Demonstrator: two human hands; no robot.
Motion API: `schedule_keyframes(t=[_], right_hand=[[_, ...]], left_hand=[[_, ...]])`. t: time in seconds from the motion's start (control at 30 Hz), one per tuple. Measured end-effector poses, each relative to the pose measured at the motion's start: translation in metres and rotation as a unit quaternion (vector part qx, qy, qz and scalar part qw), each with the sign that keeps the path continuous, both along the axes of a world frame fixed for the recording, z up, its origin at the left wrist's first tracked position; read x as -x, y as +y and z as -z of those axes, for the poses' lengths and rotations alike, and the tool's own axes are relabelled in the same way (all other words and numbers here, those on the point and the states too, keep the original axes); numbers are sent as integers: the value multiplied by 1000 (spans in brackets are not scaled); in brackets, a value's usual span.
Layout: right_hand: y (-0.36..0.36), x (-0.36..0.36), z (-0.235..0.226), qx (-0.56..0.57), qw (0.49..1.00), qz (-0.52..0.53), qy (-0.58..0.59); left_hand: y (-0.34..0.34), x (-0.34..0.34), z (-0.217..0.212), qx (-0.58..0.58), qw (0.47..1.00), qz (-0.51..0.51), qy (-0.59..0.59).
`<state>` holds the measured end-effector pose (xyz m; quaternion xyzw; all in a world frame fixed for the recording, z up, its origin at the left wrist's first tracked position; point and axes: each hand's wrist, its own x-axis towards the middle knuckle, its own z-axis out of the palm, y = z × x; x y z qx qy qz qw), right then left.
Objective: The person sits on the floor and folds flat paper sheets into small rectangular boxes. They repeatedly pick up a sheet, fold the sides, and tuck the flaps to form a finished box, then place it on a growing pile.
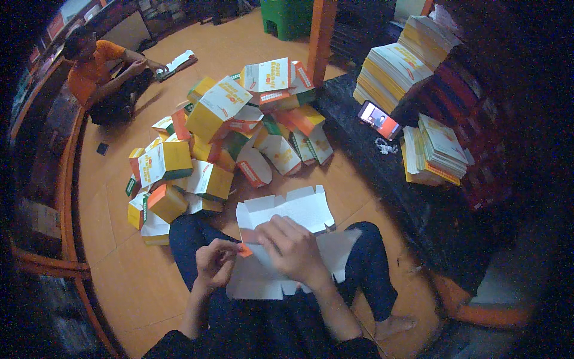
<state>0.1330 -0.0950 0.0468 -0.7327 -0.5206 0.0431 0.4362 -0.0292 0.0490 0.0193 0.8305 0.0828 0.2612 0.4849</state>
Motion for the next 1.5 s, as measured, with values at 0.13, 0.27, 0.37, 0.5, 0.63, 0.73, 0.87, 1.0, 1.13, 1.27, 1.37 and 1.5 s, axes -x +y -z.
schedule_keyframes(t=[0.13,0.27,0.37,0.5,0.63,0.73,0.87,1.0,1.13,1.27,1.37,1.5], right_hand=[[-1,20,-6,-15,1000,-5,-16],[4,13,-4,-71,987,70,-124],[0,12,-5,-121,955,182,-198],[-4,24,-10,-143,933,232,-236],[3,40,-12,-181,952,143,-202],[4,43,-16,-176,959,133,-180],[-1,41,-23,-183,969,108,-128],[-4,38,-29,-199,975,77,-67],[-10,36,-33,-192,979,42,46],[-8,40,-30,-196,976,92,34],[-3,45,-23,-225,964,142,-9],[-3,50,-18,-225,953,200,-34]], left_hand=[[-6,-10,1,-5,997,-76,23],[-11,-26,-10,-98,990,-98,-7],[-14,-37,-21,-266,933,-209,-122],[-38,-30,-29,-164,946,-209,-186],[-50,-32,-22,153,951,-186,-191],[-47,-28,-22,257,933,-171,-186],[-43,-22,-28,324,911,-102,-233],[-44,-24,-30,292,923,-95,-231],[-47,-28,-29,333,913,-87,-220],[-51,-32,-29,341,912,-92,-207],[-53,-32,-32,343,915,-89,-193],[-57,-30,-34,369,909,-90,-172]])
